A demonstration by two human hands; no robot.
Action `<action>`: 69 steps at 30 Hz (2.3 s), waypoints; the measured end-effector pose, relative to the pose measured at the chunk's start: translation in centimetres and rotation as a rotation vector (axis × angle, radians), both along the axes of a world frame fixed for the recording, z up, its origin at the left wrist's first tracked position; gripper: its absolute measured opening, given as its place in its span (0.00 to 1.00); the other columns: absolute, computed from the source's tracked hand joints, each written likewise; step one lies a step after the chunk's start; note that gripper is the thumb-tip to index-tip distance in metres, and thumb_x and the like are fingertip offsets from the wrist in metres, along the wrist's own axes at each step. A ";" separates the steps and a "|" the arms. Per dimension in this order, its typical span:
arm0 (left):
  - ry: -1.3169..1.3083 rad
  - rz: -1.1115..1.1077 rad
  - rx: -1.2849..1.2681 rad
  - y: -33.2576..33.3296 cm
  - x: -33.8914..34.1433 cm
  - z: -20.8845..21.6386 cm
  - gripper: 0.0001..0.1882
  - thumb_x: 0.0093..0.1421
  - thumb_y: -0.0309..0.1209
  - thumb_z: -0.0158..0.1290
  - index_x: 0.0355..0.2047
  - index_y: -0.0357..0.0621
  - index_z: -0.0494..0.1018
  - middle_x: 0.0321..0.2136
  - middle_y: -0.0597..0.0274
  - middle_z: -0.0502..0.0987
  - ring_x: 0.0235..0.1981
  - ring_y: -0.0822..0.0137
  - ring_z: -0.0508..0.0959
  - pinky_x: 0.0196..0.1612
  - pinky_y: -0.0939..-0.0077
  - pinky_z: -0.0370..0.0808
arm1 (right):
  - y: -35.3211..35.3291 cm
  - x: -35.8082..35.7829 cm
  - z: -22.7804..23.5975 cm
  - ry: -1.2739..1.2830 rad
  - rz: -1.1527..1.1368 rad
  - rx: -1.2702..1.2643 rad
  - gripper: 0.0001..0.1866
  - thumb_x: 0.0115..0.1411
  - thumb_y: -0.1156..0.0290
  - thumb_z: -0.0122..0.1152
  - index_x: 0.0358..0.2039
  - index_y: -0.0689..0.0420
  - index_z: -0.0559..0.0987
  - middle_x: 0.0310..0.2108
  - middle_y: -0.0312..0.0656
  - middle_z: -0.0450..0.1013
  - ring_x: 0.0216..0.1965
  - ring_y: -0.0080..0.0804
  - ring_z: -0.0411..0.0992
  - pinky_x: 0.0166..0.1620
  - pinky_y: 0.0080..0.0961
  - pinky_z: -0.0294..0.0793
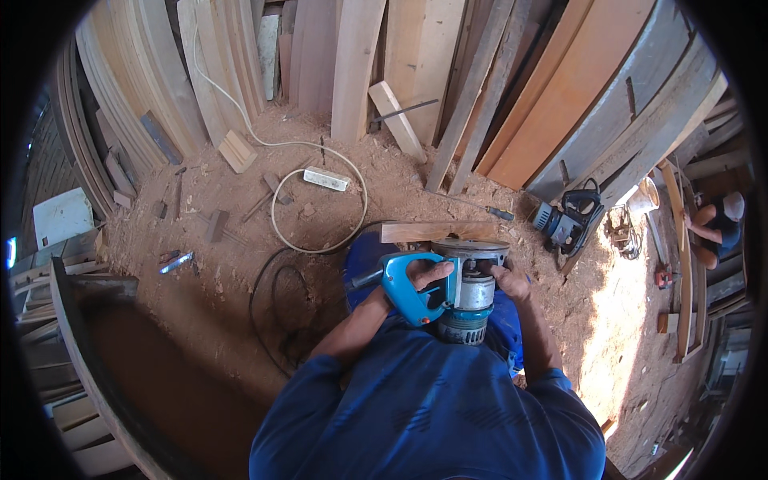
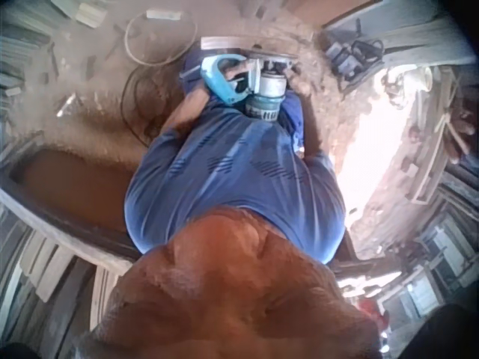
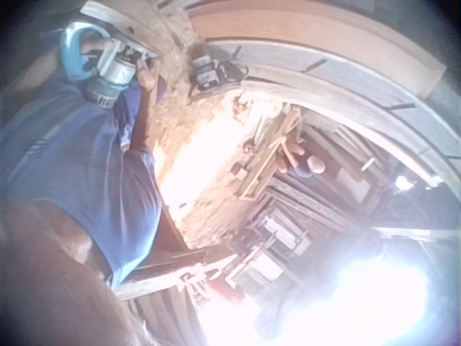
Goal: The person loosens a bolt on a power tool using a wrench, retrieves a small component from a shelf, and hammers the component onto a wooden beam.
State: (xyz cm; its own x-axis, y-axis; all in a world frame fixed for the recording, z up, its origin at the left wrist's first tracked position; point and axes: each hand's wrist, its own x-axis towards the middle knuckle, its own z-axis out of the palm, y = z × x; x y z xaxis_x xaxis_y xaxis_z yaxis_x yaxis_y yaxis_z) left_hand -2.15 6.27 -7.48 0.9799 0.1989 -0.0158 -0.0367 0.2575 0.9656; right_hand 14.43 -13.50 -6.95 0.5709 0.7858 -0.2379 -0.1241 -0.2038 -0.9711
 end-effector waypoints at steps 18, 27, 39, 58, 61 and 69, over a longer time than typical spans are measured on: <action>0.657 0.766 1.061 17.2 -8.7 -0.4 0.42 0.56 0.47 0.58 0.63 0.35 0.57 0.51 0.42 0.72 0.52 0.53 0.74 0.57 0.58 0.68 | -0.2 0.5 -1.8 0.044 -0.123 -0.092 0.14 0.59 0.72 0.57 0.44 0.66 0.77 0.37 0.38 0.78 0.39 0.26 0.73 0.43 0.26 0.72; 0.291 0.149 0.419 9.2 -11.6 2.6 0.48 0.49 0.38 0.66 0.63 0.35 0.51 0.52 0.45 0.70 0.51 0.55 0.74 0.57 0.62 0.68 | -1.1 0.2 -5.4 0.142 -0.271 -0.071 0.15 0.57 0.69 0.55 0.41 0.66 0.78 0.35 0.40 0.78 0.37 0.28 0.74 0.43 0.27 0.73; 0.131 0.681 0.021 3.1 0.0 -1.4 0.16 0.64 0.38 0.53 0.44 0.37 0.71 0.35 0.59 0.79 0.26 0.79 0.75 0.21 0.85 0.72 | 7.1 3.5 -5.3 -0.027 -0.071 -0.164 0.15 0.58 0.68 0.58 0.40 0.67 0.79 0.31 0.41 0.78 0.31 0.24 0.72 0.36 0.25 0.72; 0.448 0.621 0.385 22.5 7.2 -8.5 0.20 0.58 0.31 0.58 0.48 0.39 0.66 0.30 0.60 0.75 0.21 0.70 0.74 0.20 0.72 0.73 | 23.3 6.5 -26.5 0.025 -0.198 -0.272 0.25 0.59 0.59 0.58 0.53 0.60 0.74 0.46 0.45 0.76 0.47 0.36 0.73 0.48 0.31 0.71; 0.492 0.491 0.440 23.3 8.9 -8.9 0.23 0.57 0.31 0.58 0.50 0.39 0.64 0.30 0.58 0.76 0.24 0.67 0.77 0.24 0.70 0.76 | 23.5 5.3 -29.7 -0.399 -0.408 0.020 0.17 0.59 0.66 0.56 0.46 0.61 0.77 0.42 0.48 0.77 0.45 0.44 0.73 0.49 0.35 0.71; 0.334 0.505 0.748 23.6 7.9 -13.2 0.29 0.56 0.29 0.59 0.55 0.36 0.59 0.33 0.53 0.76 0.21 0.66 0.78 0.20 0.72 0.75 | 22.5 5.4 -26.4 -0.668 -0.289 0.088 0.17 0.59 0.73 0.50 0.48 0.62 0.76 0.45 0.51 0.76 0.48 0.49 0.73 0.52 0.35 0.70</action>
State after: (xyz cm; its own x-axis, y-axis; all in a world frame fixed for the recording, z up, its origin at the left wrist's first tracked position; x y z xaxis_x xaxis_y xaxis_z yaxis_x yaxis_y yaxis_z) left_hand 5.70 29.90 -20.72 0.7437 0.6681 0.0239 0.3317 -0.3998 0.8545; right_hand 19.80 9.01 -33.32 0.7593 0.5823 0.2905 0.4630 -0.1697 -0.8699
